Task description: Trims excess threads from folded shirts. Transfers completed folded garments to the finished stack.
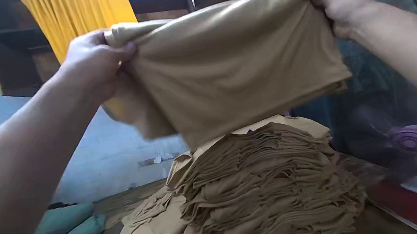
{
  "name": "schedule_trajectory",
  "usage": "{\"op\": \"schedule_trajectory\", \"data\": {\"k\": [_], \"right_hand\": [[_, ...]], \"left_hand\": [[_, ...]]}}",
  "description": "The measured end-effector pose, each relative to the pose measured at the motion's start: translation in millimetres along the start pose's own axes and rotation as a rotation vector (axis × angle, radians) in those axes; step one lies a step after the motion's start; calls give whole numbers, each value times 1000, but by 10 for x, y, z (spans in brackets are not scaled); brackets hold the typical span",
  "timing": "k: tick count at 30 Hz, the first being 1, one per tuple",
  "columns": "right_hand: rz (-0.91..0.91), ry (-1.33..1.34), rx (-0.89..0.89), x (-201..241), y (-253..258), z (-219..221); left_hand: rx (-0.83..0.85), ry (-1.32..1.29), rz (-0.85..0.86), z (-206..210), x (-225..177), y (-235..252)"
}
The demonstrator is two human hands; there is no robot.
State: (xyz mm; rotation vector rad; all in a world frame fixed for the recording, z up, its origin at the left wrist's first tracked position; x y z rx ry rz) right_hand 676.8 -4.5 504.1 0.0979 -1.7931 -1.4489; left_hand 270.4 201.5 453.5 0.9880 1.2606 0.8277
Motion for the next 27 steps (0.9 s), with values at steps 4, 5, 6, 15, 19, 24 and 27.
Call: {"op": "schedule_trajectory", "data": {"k": [4,5,6,15,19,24,27], "right_hand": [[0,85,-12,-544,498,169],[39,103,-1,-803,464,185],[83,128,19,-1092,364,207],[245,-189,499,-3328,-1411,-324],[-30,-352,218,-2355,-1148,-123],[-236,-615,651,-1779,-960,1133],[124,-924,904,-2162,-907,1358]], "left_hand": [[57,36,168,341,331,310],[87,52,204,443,491,289],[109,87,237,532,669,204],[616,630,164,586,1784,-2321],[460,570,166,584,1166,-1680],[608,597,-83,1753,1042,-1193],[1029,586,-210,2511,1355,-1412]]}}
Point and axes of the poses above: each hand's wrist, its own y-axis towards the middle knuckle, its own z-axis out of the palm, x = y × z, the point moved 3 cm from there along y, towards the middle knuckle, and after that the axes turned 4 degrees about z, right-handed, at the moved point
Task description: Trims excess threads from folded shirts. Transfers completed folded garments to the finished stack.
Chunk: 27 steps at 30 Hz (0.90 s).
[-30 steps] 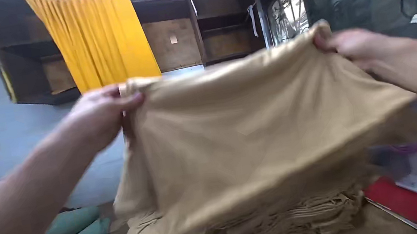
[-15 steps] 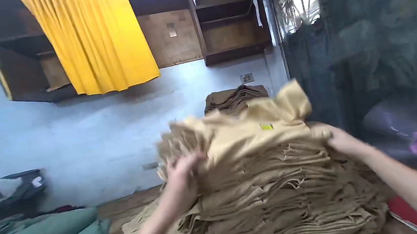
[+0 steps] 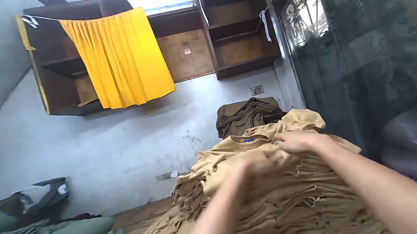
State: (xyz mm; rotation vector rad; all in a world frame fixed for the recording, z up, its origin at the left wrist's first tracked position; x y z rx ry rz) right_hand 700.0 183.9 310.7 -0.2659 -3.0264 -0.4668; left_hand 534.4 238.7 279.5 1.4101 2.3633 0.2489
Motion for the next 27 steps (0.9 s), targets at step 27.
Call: {"op": "schedule_trajectory", "data": {"k": [27], "right_hand": [[307,-64,-214,-1062,793,497]], "left_hand": [[158,408,-594,-360,1151,16]]}}
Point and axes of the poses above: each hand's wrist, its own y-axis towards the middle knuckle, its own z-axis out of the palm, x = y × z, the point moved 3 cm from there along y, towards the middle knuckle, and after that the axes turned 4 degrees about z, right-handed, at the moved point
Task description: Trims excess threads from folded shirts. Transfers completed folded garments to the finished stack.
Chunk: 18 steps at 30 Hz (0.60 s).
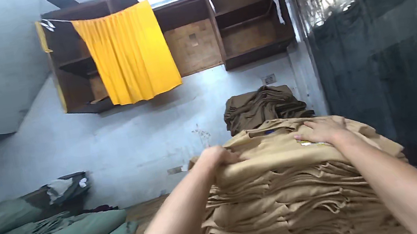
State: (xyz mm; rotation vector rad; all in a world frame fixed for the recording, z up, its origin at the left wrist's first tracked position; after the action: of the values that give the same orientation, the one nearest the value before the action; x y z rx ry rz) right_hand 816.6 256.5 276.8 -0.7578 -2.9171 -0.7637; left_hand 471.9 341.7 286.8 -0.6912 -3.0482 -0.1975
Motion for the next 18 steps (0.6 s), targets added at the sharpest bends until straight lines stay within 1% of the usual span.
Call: {"op": "schedule_trajectory", "data": {"k": [1,2,3,4,5,6,7,8,10,12,13,15,18], "right_hand": [[-32,3,-99,-16,-66,-33],[-81,41,-227,-24,-134,-98],[-150,103,-360,-19,-211,-177],[-225,192,-494,4,-324,-266],[-301,293,-618,40,-475,-348],[-357,384,-707,80,-674,-426],[-397,458,-762,113,-897,-495],[-435,520,-792,140,-1153,-540],[-500,611,-811,175,-1776,-569],[-558,641,-774,177,-2379,-548],[-593,637,-726,169,-2635,-515],[-679,554,-616,170,-2992,-432],[-750,432,-516,401,-3177,-434]], "left_hand": [[-11,48,-13,-111,-138,-117],[-30,105,50,-210,-288,-235],[-71,85,173,-288,-439,-404],[-132,13,318,-308,-582,-618],[-192,-81,453,-232,-706,-830],[-219,-145,578,-62,-800,-964],[-204,-173,675,128,-845,-1005],[-245,-197,741,269,-823,-1050],[-340,-350,795,321,-601,-1399],[-387,-495,821,283,-225,-1997],[-397,-492,830,322,1,-2325],[-356,-403,811,547,483,-2972],[-233,-333,725,1064,1108,-3739]]}}
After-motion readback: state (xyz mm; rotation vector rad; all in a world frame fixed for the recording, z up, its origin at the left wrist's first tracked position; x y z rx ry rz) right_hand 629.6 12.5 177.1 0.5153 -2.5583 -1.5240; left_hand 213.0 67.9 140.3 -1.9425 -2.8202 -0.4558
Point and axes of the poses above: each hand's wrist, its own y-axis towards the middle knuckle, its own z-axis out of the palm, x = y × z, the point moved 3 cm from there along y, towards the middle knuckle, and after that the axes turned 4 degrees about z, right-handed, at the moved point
